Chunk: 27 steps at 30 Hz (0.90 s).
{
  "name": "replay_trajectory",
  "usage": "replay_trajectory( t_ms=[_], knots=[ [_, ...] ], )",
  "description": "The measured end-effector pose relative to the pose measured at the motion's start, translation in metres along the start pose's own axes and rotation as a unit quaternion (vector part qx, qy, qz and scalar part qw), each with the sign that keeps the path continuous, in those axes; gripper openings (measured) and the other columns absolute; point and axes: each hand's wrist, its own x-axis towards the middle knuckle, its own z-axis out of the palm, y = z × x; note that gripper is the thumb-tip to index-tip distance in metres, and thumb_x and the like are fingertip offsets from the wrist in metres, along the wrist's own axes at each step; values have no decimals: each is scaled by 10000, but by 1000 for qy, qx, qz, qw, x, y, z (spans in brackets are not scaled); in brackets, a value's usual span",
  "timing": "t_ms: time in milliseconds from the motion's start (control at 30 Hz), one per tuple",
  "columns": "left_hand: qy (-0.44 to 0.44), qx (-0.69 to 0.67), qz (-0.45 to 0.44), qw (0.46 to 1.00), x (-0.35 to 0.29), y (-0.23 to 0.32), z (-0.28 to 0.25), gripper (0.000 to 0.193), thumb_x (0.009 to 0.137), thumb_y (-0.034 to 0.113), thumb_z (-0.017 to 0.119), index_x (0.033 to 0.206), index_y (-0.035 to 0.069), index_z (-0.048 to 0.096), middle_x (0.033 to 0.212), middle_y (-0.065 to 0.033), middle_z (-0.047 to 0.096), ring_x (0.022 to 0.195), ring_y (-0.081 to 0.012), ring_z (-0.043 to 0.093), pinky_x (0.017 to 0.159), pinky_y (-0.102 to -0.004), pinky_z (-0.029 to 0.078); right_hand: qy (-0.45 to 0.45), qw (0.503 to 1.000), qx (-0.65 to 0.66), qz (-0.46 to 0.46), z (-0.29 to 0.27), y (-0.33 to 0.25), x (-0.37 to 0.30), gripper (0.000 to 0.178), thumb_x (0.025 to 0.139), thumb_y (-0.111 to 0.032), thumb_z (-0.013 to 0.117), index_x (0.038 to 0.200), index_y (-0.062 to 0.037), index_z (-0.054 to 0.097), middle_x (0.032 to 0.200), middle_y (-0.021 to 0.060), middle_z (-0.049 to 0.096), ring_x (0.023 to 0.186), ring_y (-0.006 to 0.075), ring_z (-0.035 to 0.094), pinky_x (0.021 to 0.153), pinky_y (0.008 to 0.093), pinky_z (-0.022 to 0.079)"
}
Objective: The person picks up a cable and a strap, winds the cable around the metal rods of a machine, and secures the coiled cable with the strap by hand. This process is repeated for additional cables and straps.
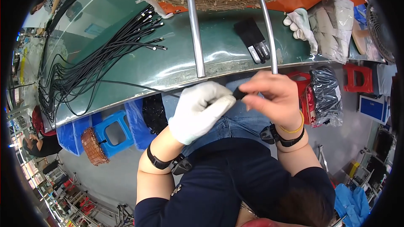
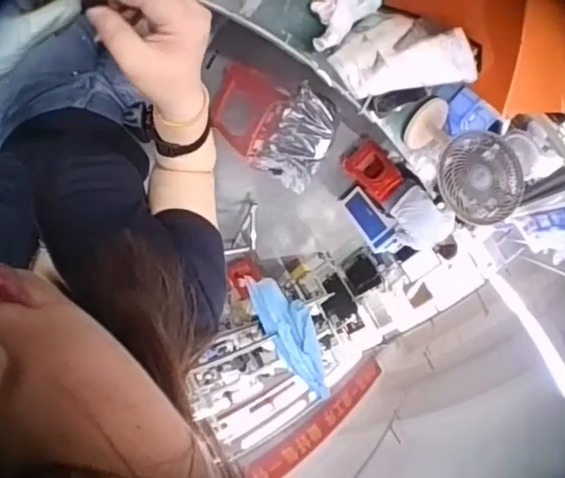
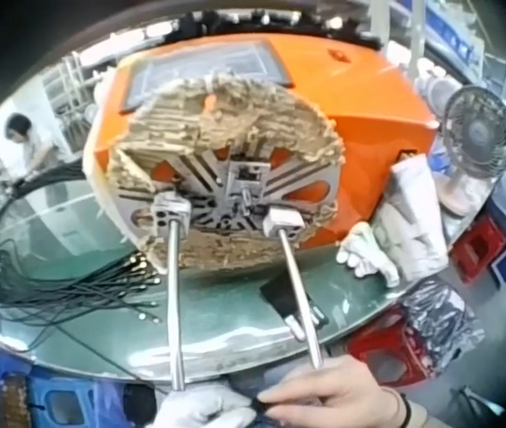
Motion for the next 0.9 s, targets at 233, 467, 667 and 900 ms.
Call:
replay_trajectory(
  t_ms=[233, 467, 667, 900],
  knots=[
    [-23, 170, 149, 974, -4, 65, -12, 140, 734, 105, 658, 839, 26, 611, 696, -111, 581, 590, -198, 571, 543, -289, 451, -136, 953, -205, -177, 0, -40, 14, 167, 677, 51, 638, 841, 26, 655, 682, 112, 603, 580, 196, 580, 541, 252, 455],
    [78, 427, 329, 839, 59, 104, -32, 182, 704, 32, 661, 878, 11, 611, 751, -112, 583, 632, -269, 562, 578, -288, 457, 64, 989, -106, -77, -24, -60, 68, 159, 736, -25, 681, 884, 13, 636, 750, 48, 630, 619, 89, 573, 534, 202, 444],
    [231, 430, 394, 778, 90, 71, -69, 135, 748, 151, 658, 870, 97, 640, 731, -84, 574, 626, -247, 576, 537, -304, 463, 157, 981, -72, -89, -46, -40, 112, 157, 777, -25, 641, 927, 22, 628, 725, 34, 614, 584, 62, 517, 532, 167, 404],
    [258, 435, 314, 803, 67, 55, -100, 101, 744, 79, 655, 845, 70, 662, 622, -77, 538, 541, -215, 524, 523, -285, 433, 166, 953, -209, -142, -38, -37, 116, 144, 782, -32, 646, 914, 26, 639, 730, 22, 607, 590, 33, 476, 524, 151, 363]
  ],
)
